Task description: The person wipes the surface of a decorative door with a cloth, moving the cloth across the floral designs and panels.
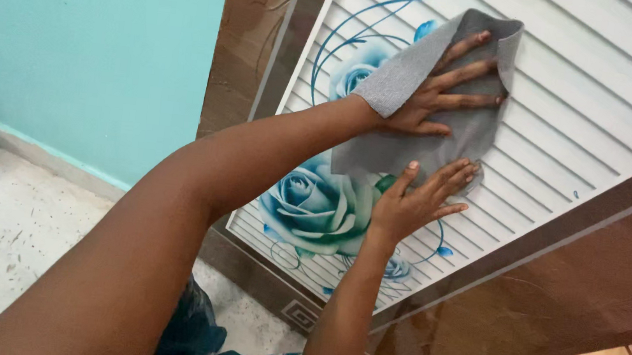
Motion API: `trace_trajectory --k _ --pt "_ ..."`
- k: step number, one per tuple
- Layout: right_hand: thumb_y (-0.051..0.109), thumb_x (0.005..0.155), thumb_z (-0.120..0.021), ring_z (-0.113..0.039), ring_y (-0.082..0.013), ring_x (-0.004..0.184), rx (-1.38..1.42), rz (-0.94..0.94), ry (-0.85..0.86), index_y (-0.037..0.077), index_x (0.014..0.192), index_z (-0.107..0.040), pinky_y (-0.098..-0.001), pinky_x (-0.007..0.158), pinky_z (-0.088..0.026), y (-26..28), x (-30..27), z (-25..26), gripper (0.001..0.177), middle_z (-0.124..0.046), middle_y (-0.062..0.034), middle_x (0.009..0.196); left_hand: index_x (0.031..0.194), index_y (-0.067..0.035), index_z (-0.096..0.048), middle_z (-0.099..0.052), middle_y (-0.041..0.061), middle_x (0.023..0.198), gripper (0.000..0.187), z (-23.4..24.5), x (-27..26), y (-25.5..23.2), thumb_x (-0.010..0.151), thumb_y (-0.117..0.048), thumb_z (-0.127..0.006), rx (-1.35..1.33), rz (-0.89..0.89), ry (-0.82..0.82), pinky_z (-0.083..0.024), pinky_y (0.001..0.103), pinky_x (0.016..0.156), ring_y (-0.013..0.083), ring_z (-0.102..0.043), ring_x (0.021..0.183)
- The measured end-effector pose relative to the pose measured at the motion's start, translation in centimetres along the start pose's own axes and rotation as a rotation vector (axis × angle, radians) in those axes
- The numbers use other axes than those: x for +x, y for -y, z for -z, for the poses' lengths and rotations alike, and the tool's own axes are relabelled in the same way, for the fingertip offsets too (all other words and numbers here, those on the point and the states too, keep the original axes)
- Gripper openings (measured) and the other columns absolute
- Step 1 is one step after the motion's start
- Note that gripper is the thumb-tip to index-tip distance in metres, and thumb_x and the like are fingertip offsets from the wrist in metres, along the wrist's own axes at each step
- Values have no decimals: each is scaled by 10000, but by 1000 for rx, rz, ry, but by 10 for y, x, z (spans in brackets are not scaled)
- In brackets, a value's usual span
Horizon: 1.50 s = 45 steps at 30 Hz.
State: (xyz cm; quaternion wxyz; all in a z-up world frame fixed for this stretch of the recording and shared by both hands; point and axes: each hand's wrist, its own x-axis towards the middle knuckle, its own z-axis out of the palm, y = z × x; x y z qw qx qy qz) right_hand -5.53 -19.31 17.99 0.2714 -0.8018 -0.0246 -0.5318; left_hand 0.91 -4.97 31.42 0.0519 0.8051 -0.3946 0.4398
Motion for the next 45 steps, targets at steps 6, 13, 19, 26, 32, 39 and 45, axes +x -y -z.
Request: trace_trajectory --k 6,13,19,26,32,39,45 --pt "437 1091 -466 -168 -338 1625 33 58 52 69 1658 -190 -612 1283 25 19 0 -6 730 -188 -166 1745 1598 -489 -254 -149 41 1734 852 48 5 28 865 -921 -299 90 234 48 100 795 1111 421 -16 1554" --pt "426 1074 -493 -166 -369 1609 117 128 157 47 1643 -223 -631 1263 18 48 -14 -17 735 -233 -179 1719 1623 -491 -235 -131 56 1754 926 68 -20 49 842 -970 -371 150 631 -23 122 855 1083 465 26 1562" --pt "443 1069 -504 -151 -362 1612 130 150 196 59 1640 -248 -658 1259 0 53 -11 -3 734 -239 -169 1720 1677 -395 -179 -76 102 1773 951 45 -44 70 932 -924 -441 151 837 -55 113 866 1106 475 54 1590" --pt "282 1042 -621 -683 -306 1209 419 152 202 40 1313 -673 -437 1016 -535 70 -10 46 367 -712 -170 1300 1668 -345 -141 -37 175 1756 1001 29 -58 48 912 -834 -579 123 982 -140 121 891 1051 534 109 1549" --pt "247 974 -693 -647 -176 600 419 86 331 -5 877 -739 -348 583 -496 79 -15 43 274 -697 -118 722 1680 -54 -98 29 305 1705 1149 9 -40 -1 951 -779 -609 176 771 24 80 881 1125 586 -13 1596" --pt "193 999 -690 -616 -175 678 451 -204 32 -10 961 -727 -325 630 -506 -5 18 41 209 -706 -83 758 1641 -95 0 16 222 1700 1281 -28 23 -57 785 -783 -659 235 375 55 66 792 1151 540 -118 1561" --pt "146 1009 -649 -685 -257 1125 477 -235 -263 7 1260 -665 -374 941 -571 -48 22 30 287 -626 -182 1297 1647 -267 7 -14 112 1711 1262 -77 48 -69 747 -870 -640 144 51 -291 57 781 1204 503 -218 1540"
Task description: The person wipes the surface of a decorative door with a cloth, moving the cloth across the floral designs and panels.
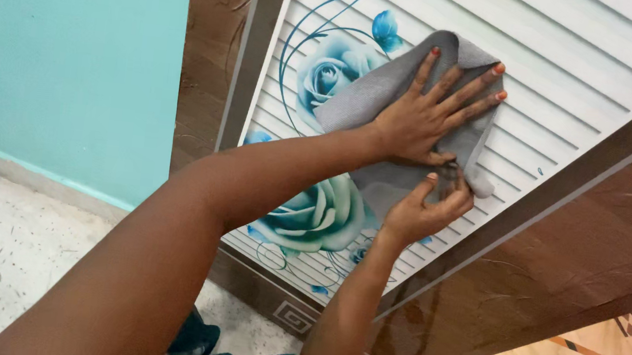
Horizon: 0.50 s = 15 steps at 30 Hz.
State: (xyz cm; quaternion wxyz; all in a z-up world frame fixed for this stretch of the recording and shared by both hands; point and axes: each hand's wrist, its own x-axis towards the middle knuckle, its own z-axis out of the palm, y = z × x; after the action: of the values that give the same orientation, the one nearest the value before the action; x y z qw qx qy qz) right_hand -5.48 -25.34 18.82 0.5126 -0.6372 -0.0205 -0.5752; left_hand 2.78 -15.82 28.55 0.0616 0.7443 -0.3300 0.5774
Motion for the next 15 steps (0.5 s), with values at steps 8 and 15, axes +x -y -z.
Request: trace_trajectory --k 8,15 --pt "238 972 -690 -237 -497 1538 -319 336 299 -66 1557 -338 -566 1282 -174 29 -48 -49 747 -321 -314 1609 1657 -401 -120 -192 37 1736 1110 17 -51 59 779 -922 -555 101 -3 168 55 737 1217 414 -344 1523" --pt "251 941 -702 -276 -471 1540 -248 402 428 -42 1559 -353 -572 1310 -149 46 -84 -91 767 -369 -287 1592 1659 -416 -171 -77 1 1737 1012 81 -83 112 861 -968 -458 121 192 168 119 886 1055 371 -117 1586"
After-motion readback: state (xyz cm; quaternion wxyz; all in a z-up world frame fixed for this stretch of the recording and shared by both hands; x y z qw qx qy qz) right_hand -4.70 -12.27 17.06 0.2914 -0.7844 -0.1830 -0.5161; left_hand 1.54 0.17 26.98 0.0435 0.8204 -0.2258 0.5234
